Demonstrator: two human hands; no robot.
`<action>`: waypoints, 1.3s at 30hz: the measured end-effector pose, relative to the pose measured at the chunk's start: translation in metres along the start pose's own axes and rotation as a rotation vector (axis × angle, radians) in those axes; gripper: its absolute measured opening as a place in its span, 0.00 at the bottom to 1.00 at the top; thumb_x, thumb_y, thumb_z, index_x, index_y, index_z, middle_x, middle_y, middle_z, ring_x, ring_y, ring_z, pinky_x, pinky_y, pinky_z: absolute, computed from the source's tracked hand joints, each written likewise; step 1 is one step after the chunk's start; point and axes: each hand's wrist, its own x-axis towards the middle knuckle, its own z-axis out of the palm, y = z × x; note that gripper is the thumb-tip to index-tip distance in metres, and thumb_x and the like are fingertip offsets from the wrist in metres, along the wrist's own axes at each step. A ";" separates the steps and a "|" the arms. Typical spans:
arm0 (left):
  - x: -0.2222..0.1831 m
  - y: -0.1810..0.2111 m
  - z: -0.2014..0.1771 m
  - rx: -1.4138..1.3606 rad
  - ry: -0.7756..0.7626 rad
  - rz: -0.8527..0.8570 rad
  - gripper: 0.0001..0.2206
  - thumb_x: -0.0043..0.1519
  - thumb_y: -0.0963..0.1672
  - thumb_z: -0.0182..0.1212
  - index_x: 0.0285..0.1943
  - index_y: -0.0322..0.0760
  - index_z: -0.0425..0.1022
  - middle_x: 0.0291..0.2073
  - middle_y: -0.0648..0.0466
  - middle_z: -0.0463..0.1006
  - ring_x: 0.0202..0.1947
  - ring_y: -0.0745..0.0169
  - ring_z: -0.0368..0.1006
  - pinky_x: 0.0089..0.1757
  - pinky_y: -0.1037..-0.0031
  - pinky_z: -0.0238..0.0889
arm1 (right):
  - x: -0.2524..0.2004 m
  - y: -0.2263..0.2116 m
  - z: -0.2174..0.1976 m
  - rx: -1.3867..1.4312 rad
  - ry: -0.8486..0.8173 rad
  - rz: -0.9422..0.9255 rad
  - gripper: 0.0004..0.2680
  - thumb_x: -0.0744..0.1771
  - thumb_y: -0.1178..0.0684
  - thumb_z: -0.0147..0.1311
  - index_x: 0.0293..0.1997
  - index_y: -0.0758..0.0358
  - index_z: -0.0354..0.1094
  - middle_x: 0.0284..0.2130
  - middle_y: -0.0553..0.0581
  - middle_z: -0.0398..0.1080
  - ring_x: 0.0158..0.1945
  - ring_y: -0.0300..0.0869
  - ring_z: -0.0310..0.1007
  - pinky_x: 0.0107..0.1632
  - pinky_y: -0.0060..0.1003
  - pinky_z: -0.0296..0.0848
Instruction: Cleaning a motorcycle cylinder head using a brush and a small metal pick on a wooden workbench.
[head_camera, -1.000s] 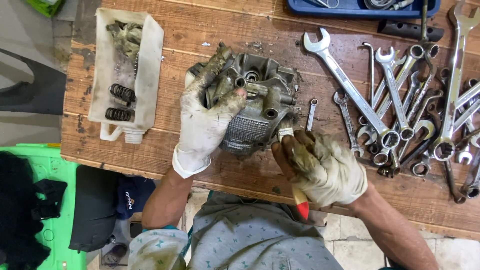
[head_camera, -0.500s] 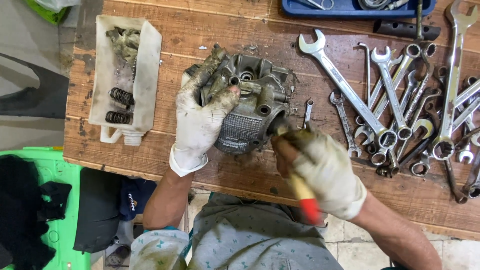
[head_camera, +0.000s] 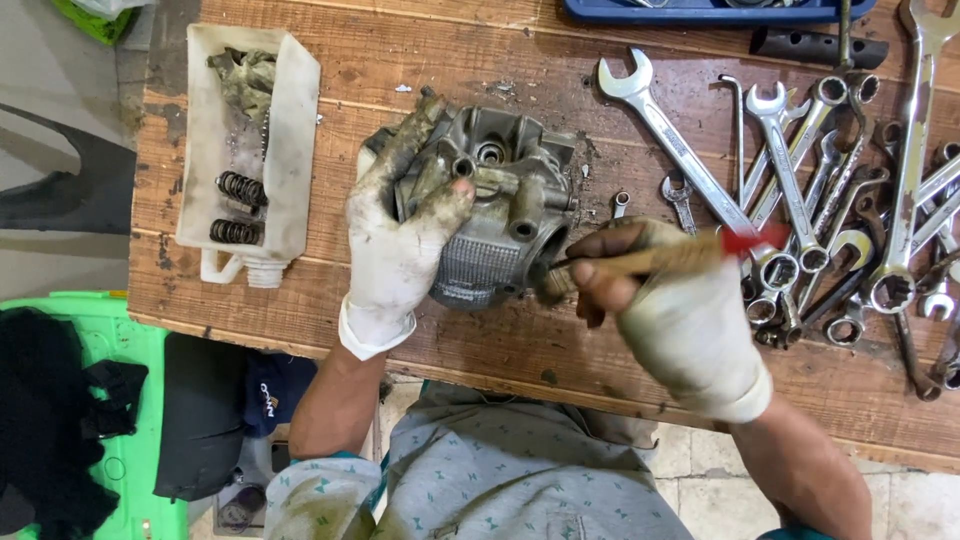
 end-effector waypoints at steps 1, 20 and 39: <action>-0.003 -0.001 -0.002 0.095 -0.002 0.045 0.24 0.64 0.49 0.67 0.69 0.43 0.70 0.64 0.52 0.76 0.68 0.57 0.72 0.72 0.56 0.40 | 0.002 0.011 0.004 0.545 0.062 0.123 0.03 0.64 0.59 0.61 0.38 0.65 0.75 0.30 0.58 0.79 0.26 0.41 0.79 0.23 0.30 0.79; -0.030 -0.004 0.001 0.085 0.059 0.142 0.35 0.64 0.57 0.63 0.72 0.30 0.66 0.70 0.45 0.66 0.75 0.52 0.59 0.75 0.59 0.52 | -0.045 0.042 0.063 1.597 0.504 0.593 0.08 0.65 0.57 0.61 0.42 0.71 0.69 0.13 0.58 0.69 0.15 0.41 0.71 0.18 0.33 0.72; -0.036 -0.010 -0.003 0.064 0.044 0.122 0.36 0.64 0.57 0.64 0.73 0.29 0.66 0.71 0.45 0.65 0.76 0.52 0.58 0.76 0.57 0.52 | -0.053 0.034 0.013 -0.211 0.101 -0.156 0.10 0.68 0.43 0.50 0.45 0.54 0.75 0.31 0.50 0.77 0.31 0.46 0.77 0.36 0.46 0.73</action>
